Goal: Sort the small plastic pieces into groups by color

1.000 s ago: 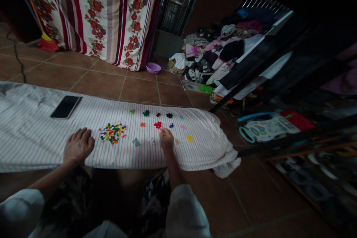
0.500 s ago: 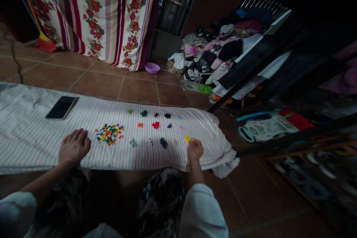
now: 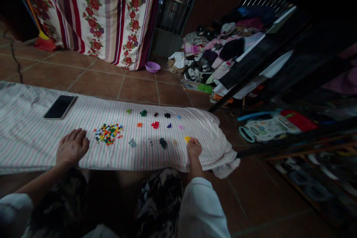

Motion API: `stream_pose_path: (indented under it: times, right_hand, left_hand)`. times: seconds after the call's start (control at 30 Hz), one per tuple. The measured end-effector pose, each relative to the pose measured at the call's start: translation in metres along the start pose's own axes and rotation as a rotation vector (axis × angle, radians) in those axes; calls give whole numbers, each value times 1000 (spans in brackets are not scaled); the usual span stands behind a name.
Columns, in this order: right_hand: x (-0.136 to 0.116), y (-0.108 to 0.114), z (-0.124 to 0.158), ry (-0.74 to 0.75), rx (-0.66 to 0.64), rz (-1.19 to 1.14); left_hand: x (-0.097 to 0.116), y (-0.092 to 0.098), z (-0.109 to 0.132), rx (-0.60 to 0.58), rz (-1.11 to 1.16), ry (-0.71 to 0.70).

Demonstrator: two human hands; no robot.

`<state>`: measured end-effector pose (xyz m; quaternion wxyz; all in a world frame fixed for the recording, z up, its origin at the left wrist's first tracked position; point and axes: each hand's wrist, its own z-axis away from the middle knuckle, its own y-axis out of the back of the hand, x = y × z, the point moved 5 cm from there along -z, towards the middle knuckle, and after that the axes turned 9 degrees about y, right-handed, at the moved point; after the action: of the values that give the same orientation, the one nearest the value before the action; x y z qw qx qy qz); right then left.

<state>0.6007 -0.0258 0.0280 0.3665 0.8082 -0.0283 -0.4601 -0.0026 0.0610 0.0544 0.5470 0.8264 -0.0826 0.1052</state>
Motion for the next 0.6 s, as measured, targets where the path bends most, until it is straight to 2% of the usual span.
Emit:
stream_pose_path:
  times: [0.27,0.4,0.5,0.6]
  right_hand:
    - [8,-4,6,-74,25,-143]
    - [5,1,10,-66,41,-119]
    - [-4,6,13,-36,97,-33]
    - [-26,2,18,74,138,3]
  left_hand:
    - [0,1,0,5,23,-7]
    - [0,0,0,4,17,-10]
    - [0,-1,0,4,11,-10]
    - [-2,-2,-1,0,13,17]
